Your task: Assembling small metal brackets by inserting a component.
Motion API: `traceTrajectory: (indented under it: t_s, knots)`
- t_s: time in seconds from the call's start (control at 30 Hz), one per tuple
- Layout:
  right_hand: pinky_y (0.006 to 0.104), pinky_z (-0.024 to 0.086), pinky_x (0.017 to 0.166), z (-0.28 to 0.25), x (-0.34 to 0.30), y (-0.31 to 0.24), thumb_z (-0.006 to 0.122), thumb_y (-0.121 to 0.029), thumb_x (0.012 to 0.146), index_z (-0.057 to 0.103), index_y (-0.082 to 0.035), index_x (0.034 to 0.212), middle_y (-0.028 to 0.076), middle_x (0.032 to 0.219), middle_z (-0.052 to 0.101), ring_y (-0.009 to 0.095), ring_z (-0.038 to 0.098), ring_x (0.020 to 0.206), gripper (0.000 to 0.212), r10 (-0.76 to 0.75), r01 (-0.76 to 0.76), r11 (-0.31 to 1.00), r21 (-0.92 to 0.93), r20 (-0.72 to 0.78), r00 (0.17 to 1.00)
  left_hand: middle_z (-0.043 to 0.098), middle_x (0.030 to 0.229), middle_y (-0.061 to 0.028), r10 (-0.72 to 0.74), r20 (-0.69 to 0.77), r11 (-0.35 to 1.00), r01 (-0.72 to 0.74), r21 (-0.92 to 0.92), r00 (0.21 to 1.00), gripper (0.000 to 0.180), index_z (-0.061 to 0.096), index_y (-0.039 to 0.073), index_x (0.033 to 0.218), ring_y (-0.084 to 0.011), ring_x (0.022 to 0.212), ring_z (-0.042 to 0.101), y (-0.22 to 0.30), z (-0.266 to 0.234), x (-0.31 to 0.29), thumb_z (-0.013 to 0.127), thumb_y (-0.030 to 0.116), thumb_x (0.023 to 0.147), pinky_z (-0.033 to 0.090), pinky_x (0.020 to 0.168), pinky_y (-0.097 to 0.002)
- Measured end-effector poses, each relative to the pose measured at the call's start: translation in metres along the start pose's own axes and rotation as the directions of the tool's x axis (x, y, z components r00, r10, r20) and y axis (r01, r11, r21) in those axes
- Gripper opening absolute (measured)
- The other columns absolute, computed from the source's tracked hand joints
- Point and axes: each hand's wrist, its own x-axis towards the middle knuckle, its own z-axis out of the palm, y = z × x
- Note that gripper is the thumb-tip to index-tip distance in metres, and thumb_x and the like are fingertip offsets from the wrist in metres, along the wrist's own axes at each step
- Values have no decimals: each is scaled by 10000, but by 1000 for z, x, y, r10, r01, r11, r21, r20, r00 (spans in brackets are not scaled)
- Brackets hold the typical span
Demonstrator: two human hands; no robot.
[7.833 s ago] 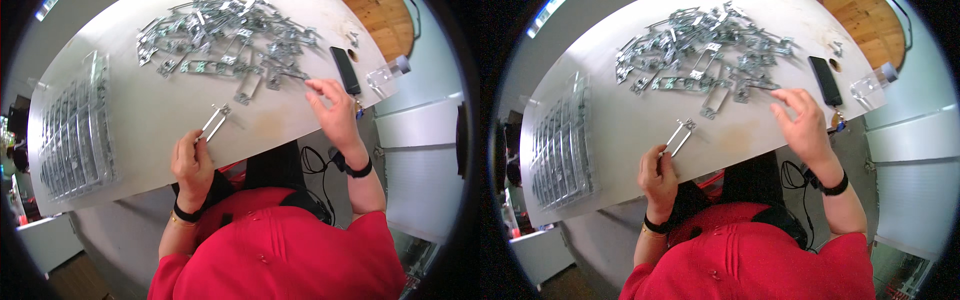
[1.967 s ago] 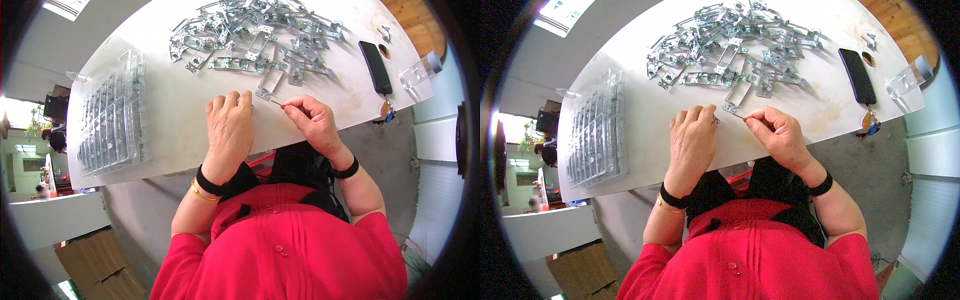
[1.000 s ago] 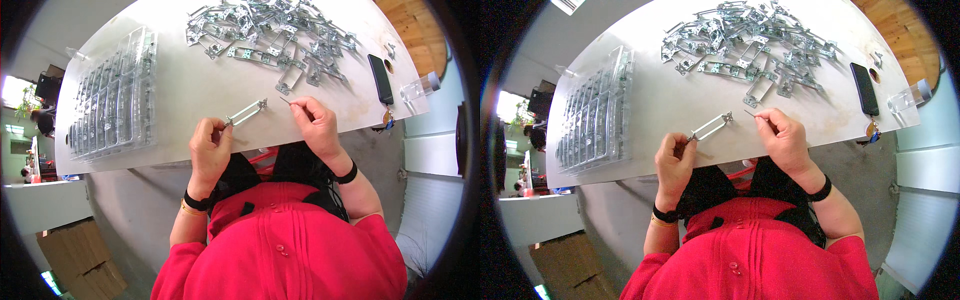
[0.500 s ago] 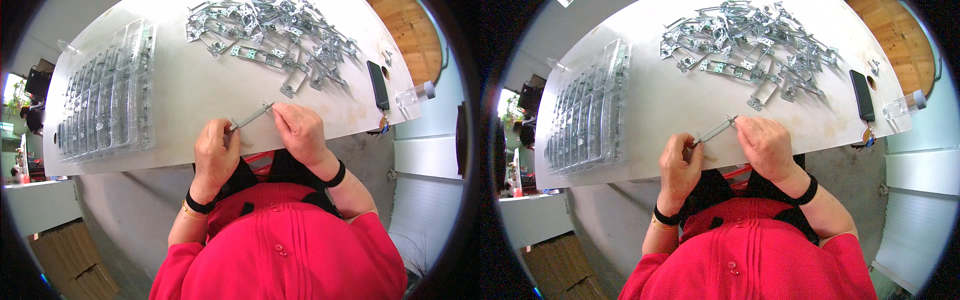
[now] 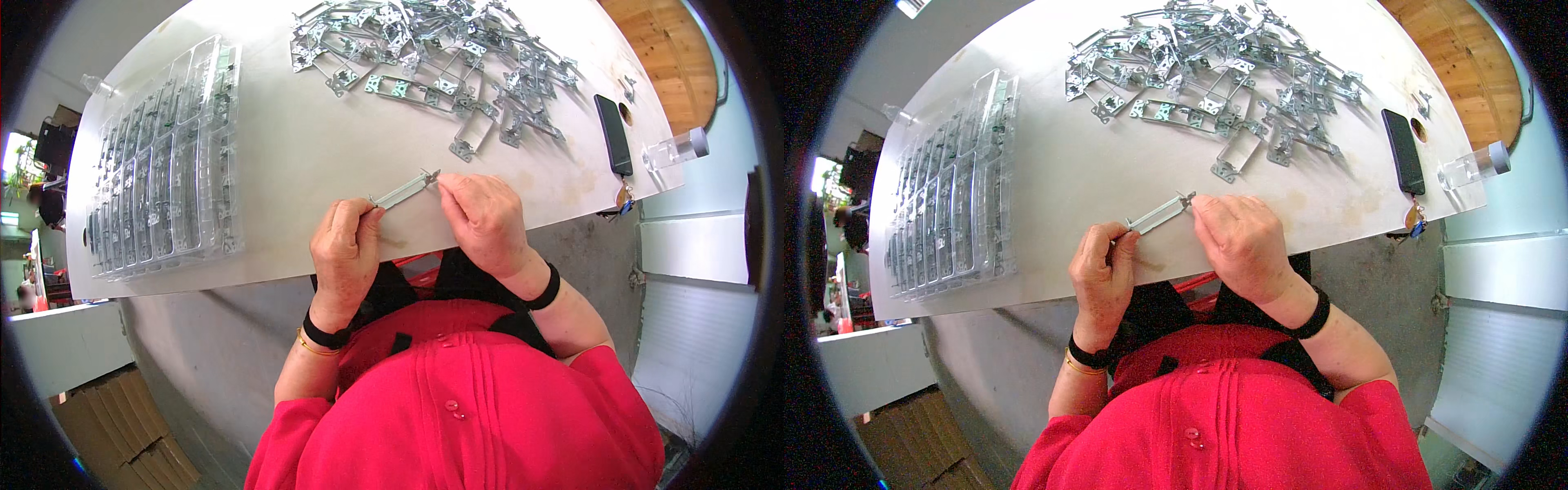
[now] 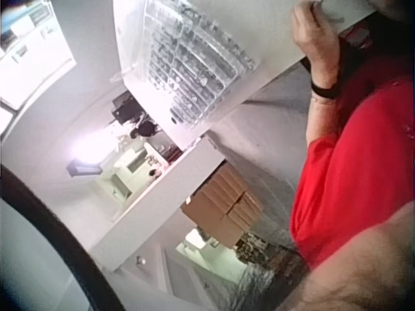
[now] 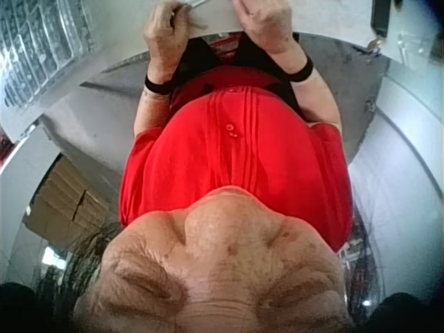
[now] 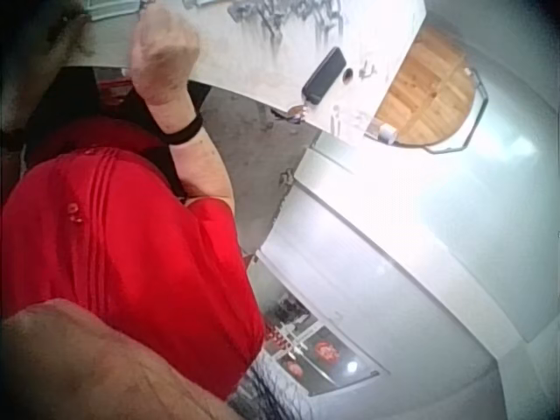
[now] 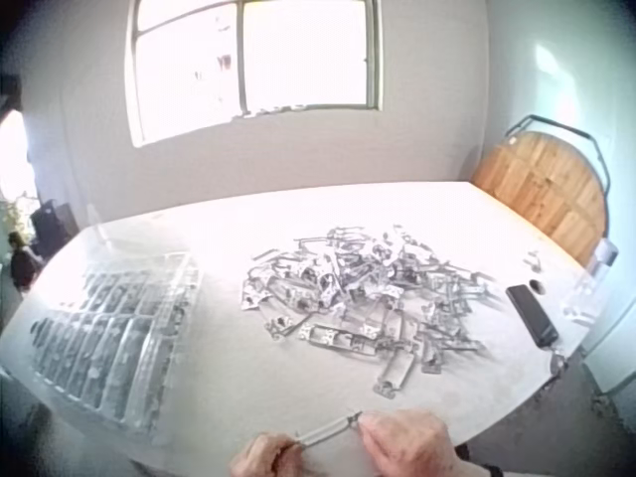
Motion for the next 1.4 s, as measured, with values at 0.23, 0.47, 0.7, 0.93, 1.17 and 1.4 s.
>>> traceTrajectory:
  t_s: [0.23,0.47,0.7,0.93,1.17,1.4]
  knots:
    - [444,539,737,-1,-3,1,740,-52,889,679,-57,1047,111,844,687,322,683,778,168,22,-21,999,-43,35,999,618,818,-107,22,-22,1000,-22,10,1000,120,658,11,959,-234,681,582,0,1,-1,772,-6,926,470,611,-348]
    - [447,535,733,-1,-3,-2,728,-56,892,676,-55,1043,117,842,683,329,681,785,159,29,-28,999,-42,37,999,606,789,-124,51,-20,998,-50,47,999,123,643,26,966,-309,651,594,0,1,0,755,-8,931,478,582,-405]
    - [451,535,738,-3,-1,-7,722,-58,894,676,-54,1071,117,853,683,332,678,793,183,17,-16,999,-30,37,999,600,782,-117,49,-29,998,-48,41,998,123,645,33,951,-302,635,580,1,2,0,761,0,927,463,565,-407]
    - [449,541,748,-2,-4,0,740,-59,886,679,-47,1066,117,866,690,331,683,811,190,25,-22,998,-66,46,999,594,798,-113,47,-30,998,-46,43,998,127,646,14,942,-255,658,561,1,3,-1,765,-22,919,459,597,-356]
    - [440,545,760,-3,-4,1,741,-48,887,679,-40,1064,121,877,698,330,687,811,189,22,-20,999,-44,36,999,597,800,-112,34,-15,999,-34,39,999,128,644,13,939,-248,659,565,0,2,-1,765,-22,920,458,597,-351]
    - [441,529,723,-14,-1,-9,739,-30,883,679,-47,1041,114,847,685,325,673,780,170,38,-38,999,-5,10,999,595,797,-109,47,-28,998,-45,45,999,130,646,13,942,-241,655,561,0,3,-1,768,-23,916,453,593,-349]
